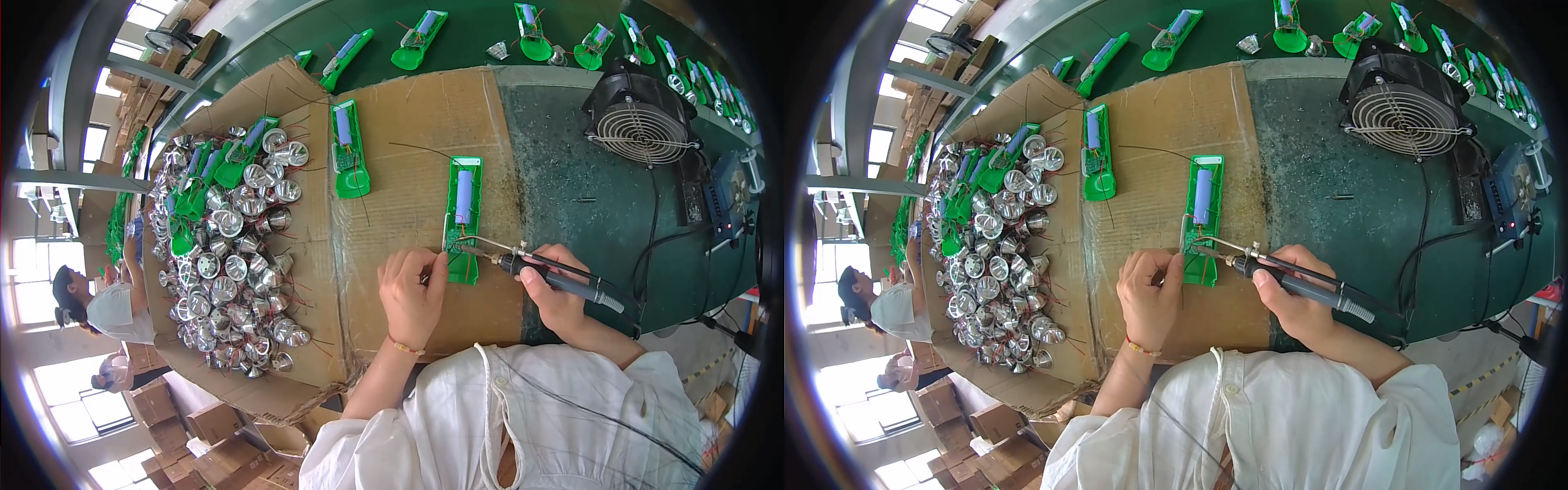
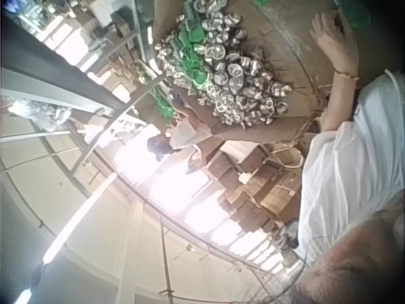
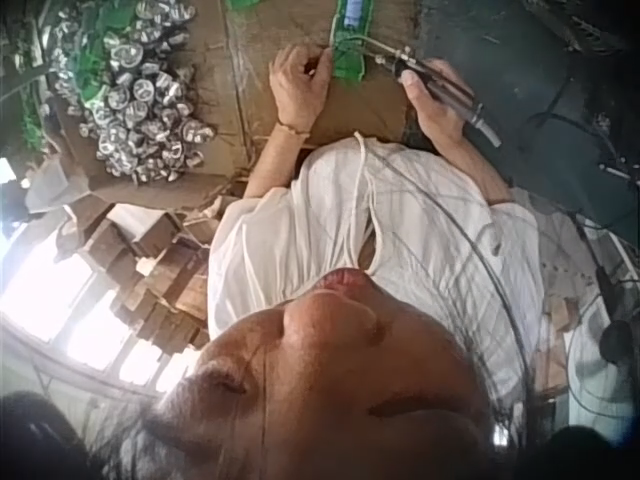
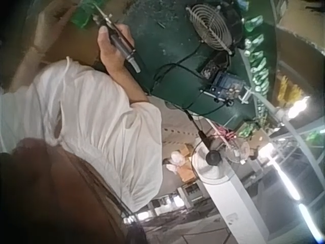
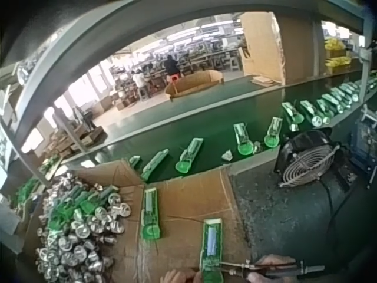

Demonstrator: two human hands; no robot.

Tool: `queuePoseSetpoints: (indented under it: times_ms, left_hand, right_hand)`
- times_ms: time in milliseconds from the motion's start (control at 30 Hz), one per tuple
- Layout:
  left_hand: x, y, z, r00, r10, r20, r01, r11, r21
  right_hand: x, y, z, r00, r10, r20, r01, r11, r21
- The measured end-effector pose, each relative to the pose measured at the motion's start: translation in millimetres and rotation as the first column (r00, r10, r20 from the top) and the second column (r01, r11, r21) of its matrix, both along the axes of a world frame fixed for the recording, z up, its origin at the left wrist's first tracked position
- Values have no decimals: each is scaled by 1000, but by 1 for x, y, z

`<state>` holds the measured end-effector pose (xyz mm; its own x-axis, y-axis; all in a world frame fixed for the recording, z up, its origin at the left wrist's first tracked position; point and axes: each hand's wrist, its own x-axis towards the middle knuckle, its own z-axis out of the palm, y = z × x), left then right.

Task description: Perform precision soldering on circuit boards inside flashlight housings on an assembly line.

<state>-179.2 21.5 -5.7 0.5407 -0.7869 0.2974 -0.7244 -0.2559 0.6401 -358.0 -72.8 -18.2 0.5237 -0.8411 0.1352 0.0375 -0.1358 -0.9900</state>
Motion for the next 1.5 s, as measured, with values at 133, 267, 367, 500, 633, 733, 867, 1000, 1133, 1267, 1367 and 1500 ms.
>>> queuePoseSetpoints:
  times_ms: [133, 267, 367, 500, 633, 733, 867, 1000, 1133, 1267, 1367, 1500]
  left_hand:
    - [1, -1, -2, 1000, -7, 13, 7, 1000, -14]
    - [1, 0, -2, 1000, -3, 4, 3, 1000, -4]
    - [2, 0, 0, 1000, -8, 17, 8, 1000, 0]
    - [1, -1, 1, 1000, -11, 7, 11, 1000, -11]
    - [3, 1, 2, 992, 3, -128, -19, 992, -127]
    - [2, 1, 12, 922, -34, -386, 52, 998, 34]
    - [5, 0, 6, 968, -91, -235, 99, 995, 20]
    - [5, -1, 4, 971, -94, -221, 103, 994, 28]
    - [5, -2, 7, 950, -81, -302, 97, 994, 40]
    - [6, -1, 4, 952, -74, -297, 94, 994, 52]
    - [7, -3, 0, 949, -72, -307, 90, 995, 44]
    - [6, -2, 4, 943, -77, -324, 91, 995, 30]
  right_hand:
    - [-2, 5, 0, 996, -85, 42, 77, 985, 151]
    - [-5, 3, -3, 996, -70, 59, 69, 997, 18]
    - [-5, 1, -1, 999, -27, 44, 28, 1000, -10]
    - [-4, 1, -2, 998, -28, 55, 28, 1000, -3]
    - [-7, 0, 0, 997, -49, 64, 49, 999, -7]
    - [-8, -1, 1, 997, -43, 62, 46, 998, -52]
    - [-6, -1, 2, 998, -30, 62, 36, 994, -101]
    - [-7, -1, 6, 1000, -11, 23, 13, 997, -76]
    - [-7, -1, 11, 1000, 0, 11, 1, 995, -104]
    - [-7, 3, 11, 1000, -10, 12, 9, 999, 51]
    - [-7, 4, 6, 995, -71, 75, 66, 996, 66]
    - [-13, 1, 8, 998, -46, 48, 45, 999, 26]
